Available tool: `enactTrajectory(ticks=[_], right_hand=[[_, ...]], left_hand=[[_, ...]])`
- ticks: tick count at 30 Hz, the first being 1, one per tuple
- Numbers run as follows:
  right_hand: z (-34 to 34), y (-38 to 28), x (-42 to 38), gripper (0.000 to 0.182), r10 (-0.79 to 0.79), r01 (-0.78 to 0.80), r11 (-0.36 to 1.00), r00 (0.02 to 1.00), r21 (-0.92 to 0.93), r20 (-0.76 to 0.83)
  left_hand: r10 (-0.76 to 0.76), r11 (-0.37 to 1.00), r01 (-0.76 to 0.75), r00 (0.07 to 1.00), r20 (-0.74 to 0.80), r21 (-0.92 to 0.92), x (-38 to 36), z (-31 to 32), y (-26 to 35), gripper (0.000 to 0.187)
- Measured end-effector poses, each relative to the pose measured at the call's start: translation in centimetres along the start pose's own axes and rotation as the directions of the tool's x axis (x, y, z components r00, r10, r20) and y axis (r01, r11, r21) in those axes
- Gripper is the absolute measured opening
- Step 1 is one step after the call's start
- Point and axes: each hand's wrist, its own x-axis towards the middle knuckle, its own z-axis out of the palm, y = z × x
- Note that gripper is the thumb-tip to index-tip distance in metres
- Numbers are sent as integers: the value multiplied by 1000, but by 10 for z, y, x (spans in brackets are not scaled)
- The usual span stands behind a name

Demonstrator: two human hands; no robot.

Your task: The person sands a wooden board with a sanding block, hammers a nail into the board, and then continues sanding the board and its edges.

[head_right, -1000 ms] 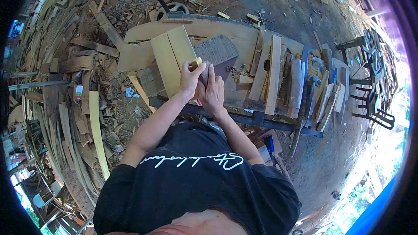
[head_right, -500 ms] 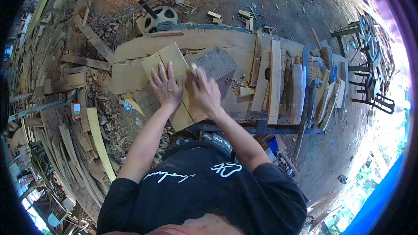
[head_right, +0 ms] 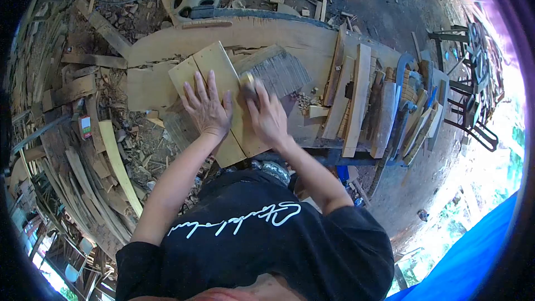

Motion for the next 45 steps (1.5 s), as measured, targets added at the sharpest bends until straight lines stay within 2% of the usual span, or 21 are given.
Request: enactTrajectory(ticks=[4, 7, 10, 12, 14, 17, 20, 24, 25, 27, 33, 36, 38, 40, 41, 43, 45], right_hand=[[21, -30, 109, 51, -92, 92, 996, 996, 5, 18], [15, -22, 84, 54, -138, 139, 989, 990, 48, -16], [-9, 12, -23, 58, -110, 109, 990, 994, 87, 7], [-15, 19, -39, 60, -113, 110, 987, 994, 117, 12], [-8, 10, -19, 57, 51, -56, 996, 996, 75, 71], [13, -28, 87, 55, -110, 110, 994, 994, -8, -1], [21, -29, 112, 56, -138, 137, 990, 990, 18, 27], [-17, 10, -19, 57, -185, 180, 979, 982, 100, 41], [-20, 16, -29, 57, -191, 185, 978, 980, 92, 54], [-20, 20, -54, 58, -5, -5, 993, 997, 118, 83], [22, -39, 128, 54, -113, 111, 993, 993, 36, 37], [16, -16, 81, 57, -141, 139, 987, 990, 83, 12], [-1, 18, 8, 60, -255, 254, 954, 967, 161, -16], [-17, 23, -38, 63, -128, 118, 983, 990, 139, 64], [-10, 24, -37, 63, -116, 104, 984, 990, 146, 82], [1, 8, 11, 60, -34, 25, 993, 996, 117, 77], [17, -18, 80, 56, -67, 64, 996, 997, 62, 36]], left_hand=[[6, 1000, -6, 1000, -25, 1, -1, 3, -1, 69], [5, 999, -6, 1000, -26, -34, -5, 2, -3, 71], [8, 997, -9, 1000, -20, -70, -2, 1, -2, 73], [-6, 998, 6, 1000, -4, -55, -1, 2, -1, 73], [6, 999, -7, 1000, -20, -47, -1, 0, -1, 74], [-3, 1000, 3, 1000, -29, -12, -1, 4, -2, 70], [5, 1000, -3, 999, -50, 29, -2, 8, -4, 70], [-20, 999, 19, 999, -25, -34, 2, -1, 1, 69], [-19, 999, 19, 1000, -25, -29, 3, 0, 1, 69], [-15, 1000, 15, 1000, 5, -10, -6, -1, -1, 69], [2, 999, -5, 998, -68, -50, -1, 6, -2, 71], [-4, 998, -1, 997, -72, -65, -2, 6, -2, 71], [-1, 997, -3, 998, -62, -71, -3, 3, -1, 71], [-15, 998, 12, 999, -42, -59, 1, 0, -2, 71], [-10, 998, 8, 999, -33, -61, 2, -3, -1, 71], [-1, 999, -1, 999, -40, -55, 0, -4, -1, 70], [-5, 999, 2, 998, -61, -45, 0, 0, -3, 69]])
